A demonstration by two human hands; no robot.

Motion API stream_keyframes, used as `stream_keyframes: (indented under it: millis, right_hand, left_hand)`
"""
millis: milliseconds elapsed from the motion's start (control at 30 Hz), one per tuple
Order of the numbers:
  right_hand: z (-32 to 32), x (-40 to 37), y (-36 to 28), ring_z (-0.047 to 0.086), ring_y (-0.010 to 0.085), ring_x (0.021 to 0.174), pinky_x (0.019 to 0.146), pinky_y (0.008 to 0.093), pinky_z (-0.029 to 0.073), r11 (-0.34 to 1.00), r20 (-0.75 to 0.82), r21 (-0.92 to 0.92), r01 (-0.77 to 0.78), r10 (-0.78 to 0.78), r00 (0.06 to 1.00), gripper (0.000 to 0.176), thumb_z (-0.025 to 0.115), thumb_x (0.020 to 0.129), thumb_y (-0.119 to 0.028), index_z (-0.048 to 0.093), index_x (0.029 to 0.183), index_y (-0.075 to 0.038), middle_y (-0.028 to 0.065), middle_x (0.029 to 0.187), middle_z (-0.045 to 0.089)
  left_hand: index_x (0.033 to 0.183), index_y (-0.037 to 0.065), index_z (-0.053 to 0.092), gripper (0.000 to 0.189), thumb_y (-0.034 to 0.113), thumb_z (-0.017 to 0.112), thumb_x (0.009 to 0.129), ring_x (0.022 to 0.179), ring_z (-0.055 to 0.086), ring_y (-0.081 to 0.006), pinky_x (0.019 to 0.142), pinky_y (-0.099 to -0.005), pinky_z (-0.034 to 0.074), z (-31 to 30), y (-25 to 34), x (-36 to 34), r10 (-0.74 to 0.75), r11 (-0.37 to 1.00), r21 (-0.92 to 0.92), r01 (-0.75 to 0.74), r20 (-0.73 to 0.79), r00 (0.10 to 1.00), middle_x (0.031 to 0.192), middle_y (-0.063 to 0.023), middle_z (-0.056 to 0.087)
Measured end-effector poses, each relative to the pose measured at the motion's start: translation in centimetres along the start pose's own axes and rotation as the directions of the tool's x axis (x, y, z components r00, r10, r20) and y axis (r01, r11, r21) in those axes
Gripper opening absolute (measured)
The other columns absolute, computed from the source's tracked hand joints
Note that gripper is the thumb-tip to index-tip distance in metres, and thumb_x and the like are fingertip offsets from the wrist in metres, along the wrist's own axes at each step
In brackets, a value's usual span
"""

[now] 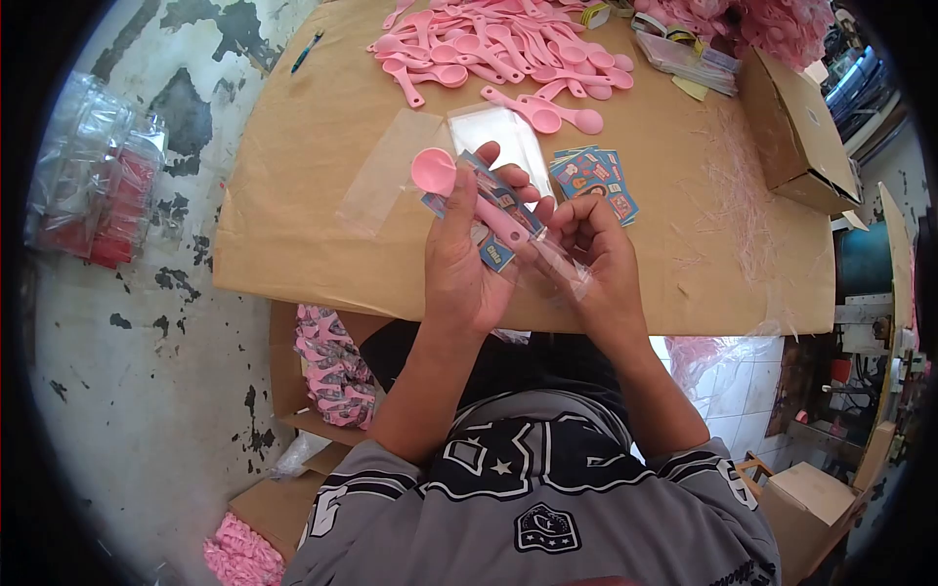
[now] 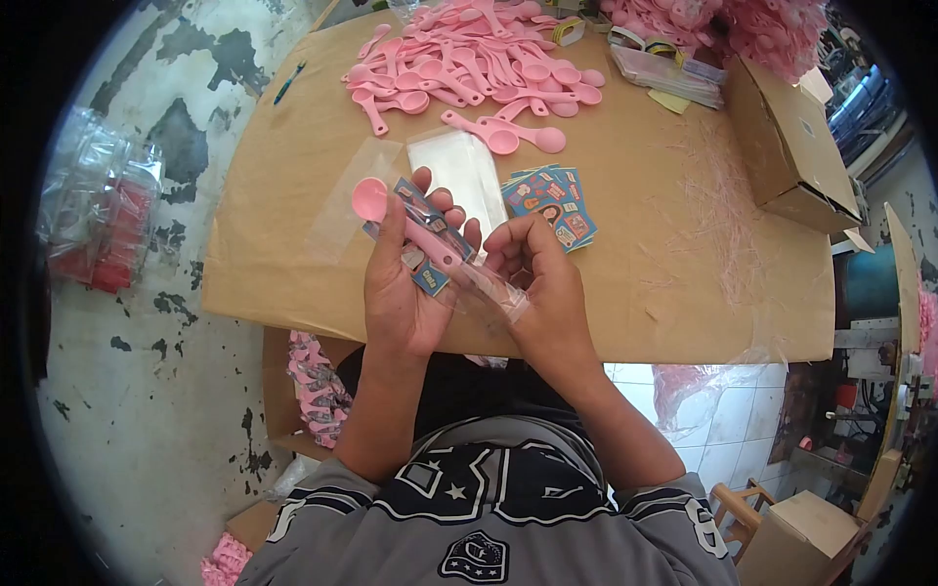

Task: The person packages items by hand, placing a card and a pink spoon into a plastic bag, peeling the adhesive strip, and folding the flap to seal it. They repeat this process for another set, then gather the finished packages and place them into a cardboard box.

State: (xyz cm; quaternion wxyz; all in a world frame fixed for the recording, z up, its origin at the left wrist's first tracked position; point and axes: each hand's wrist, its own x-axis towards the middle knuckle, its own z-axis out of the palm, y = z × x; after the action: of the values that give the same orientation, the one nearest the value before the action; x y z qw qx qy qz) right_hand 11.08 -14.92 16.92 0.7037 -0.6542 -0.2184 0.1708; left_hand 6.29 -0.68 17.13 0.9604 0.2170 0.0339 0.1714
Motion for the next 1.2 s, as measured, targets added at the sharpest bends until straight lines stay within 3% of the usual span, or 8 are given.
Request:
stream_keyframes:
  millis: [200, 333, 500, 633, 800, 967, 1067, 1200]
  right_hand:
    - [-2.4, 0.6, -3.3, 0.050, 0.0375, 0.135, 0.111, 0.0482, 0.044, 0.604, 0.203, -0.653, 0.457, -0.441, 0.874, 0.083, 0.081, 0.078, -0.008, 0.049, 0.155, -0.013, 0.0197, 0.152, 0.048]
    - [-2.7, 2.3, -3.2, 0.040, 0.0385, 0.150, 0.119, 0.0492, 0.040, 0.260, 0.390, -0.746, 0.614, -0.578, 0.717, 0.050, 0.076, 0.082, -0.006, 0.076, 0.128, -0.026, 0.0146, 0.163, 0.043]
    - [-2.7, 2.6, -4.0, 0.053, 0.0350, 0.138, 0.110, 0.0462, 0.046, 0.515, 0.356, -0.475, 0.714, -0.630, 0.691, 0.035, 0.081, 0.077, -0.009, 0.082, 0.111, -0.021, 0.0133, 0.139, 0.066]
    - [-3.4, 2.4, -3.9, 0.067, 0.0190, 0.095, 0.086, 0.0322, 0.052, 0.818, 0.125, -0.219, 0.532, -0.517, 0.847, 0.042, 0.083, 0.081, -0.007, 0.074, 0.122, -0.004, 0.0066, 0.101, 0.074]
    - [-2.7, 1.3, -3.4, 0.060, 0.0057, 0.080, 0.071, 0.0228, 0.046, 0.997, 0.075, 0.002, 0.071, -0.071, 0.995, 0.061, 0.077, 0.095, -0.006, 0.049, 0.149, -0.002, 0.0028, 0.088, 0.067]
    - [-2.1, 1.0, -2.8, 0.064, 0.0118, 0.082, 0.072, 0.0261, 0.049, 0.989, -0.107, -0.071, 0.131, -0.138, 0.985, 0.058, 0.078, 0.093, -0.006, 0.051, 0.144, -0.003, 0.0085, 0.098, 0.071]
    - [-3.1, 2.1, -2.8, 0.065, 0.0228, 0.096, 0.082, 0.0350, 0.052, 0.580, -0.050, -0.662, 0.474, -0.666, 0.745, 0.044, 0.080, 0.089, -0.006, 0.064, 0.130, -0.005, 0.0113, 0.110, 0.070]
    - [-2.1, 3.0, -4.3, 0.060, 0.0315, 0.110, 0.092, 0.0422, 0.050, 0.352, 0.114, -0.792, 0.499, -0.717, 0.688, 0.030, 0.081, 0.082, -0.005, 0.074, 0.111, -0.008, 0.0096, 0.119, 0.069]
  left_hand:
    - [0.150, 0.003, 0.042, 0.049, 0.034, 0.048, 0.113, 0.129, 0.061, -0.0247, 0.112, -0.0471, 0.052, 2.1, 1.8, 0.6, -0.063, 0.995, 0.077, 0.063, -0.006, 0.998, 0.144, -0.0177, 0.058]
    - [0.154, 0.003, 0.039, 0.052, 0.036, 0.044, 0.114, 0.141, 0.052, -0.0285, 0.118, -0.0498, 0.046, 2.1, 1.4, 0.8, -0.202, 0.974, 0.112, 0.196, 0.039, 0.979, 0.152, -0.0187, 0.052]
    - [0.161, 0.005, 0.032, 0.061, 0.041, 0.043, 0.113, 0.144, 0.050, -0.0329, 0.119, -0.0495, 0.045, 1.8, 1.4, 0.2, -0.353, 0.932, 0.098, 0.348, 0.033, 0.935, 0.154, -0.0210, 0.049]
    - [0.158, -0.001, 0.034, 0.064, 0.039, 0.051, 0.111, 0.146, 0.047, -0.0301, 0.121, -0.0457, 0.039, 0.8, 2.7, 0.3, -0.129, 0.940, 0.324, 0.106, 0.050, 0.990, 0.157, -0.0242, 0.045]
    - [0.149, -0.001, 0.051, 0.049, 0.017, 0.065, 0.105, 0.106, 0.072, -0.0136, 0.066, -0.0251, 0.064, 2.4, 1.9, -0.4, -0.135, 0.760, 0.648, 0.045, 0.089, 0.987, 0.131, -0.0134, 0.071]
    - [0.145, -0.004, 0.055, 0.045, 0.013, 0.064, 0.105, 0.107, 0.073, -0.0187, 0.086, -0.0307, 0.062, 1.6, 1.9, -1.0, -0.125, 0.701, 0.710, 0.066, 0.031, 0.992, 0.126, -0.0209, 0.072]
    - [0.148, 0.001, 0.055, 0.046, 0.012, 0.064, 0.105, 0.099, 0.073, -0.0132, 0.078, -0.0261, 0.060, 1.8, 1.8, -1.3, -0.090, 0.687, 0.726, 0.029, 0.045, 0.995, 0.116, -0.0163, 0.077]
    - [0.156, 0.006, 0.050, 0.054, 0.008, 0.066, 0.104, 0.091, 0.067, -0.0045, 0.076, -0.0202, 0.053, 2.1, 1.7, -1.6, -0.116, 0.647, 0.763, -0.001, 0.100, 0.988, 0.109, -0.0110, 0.078]
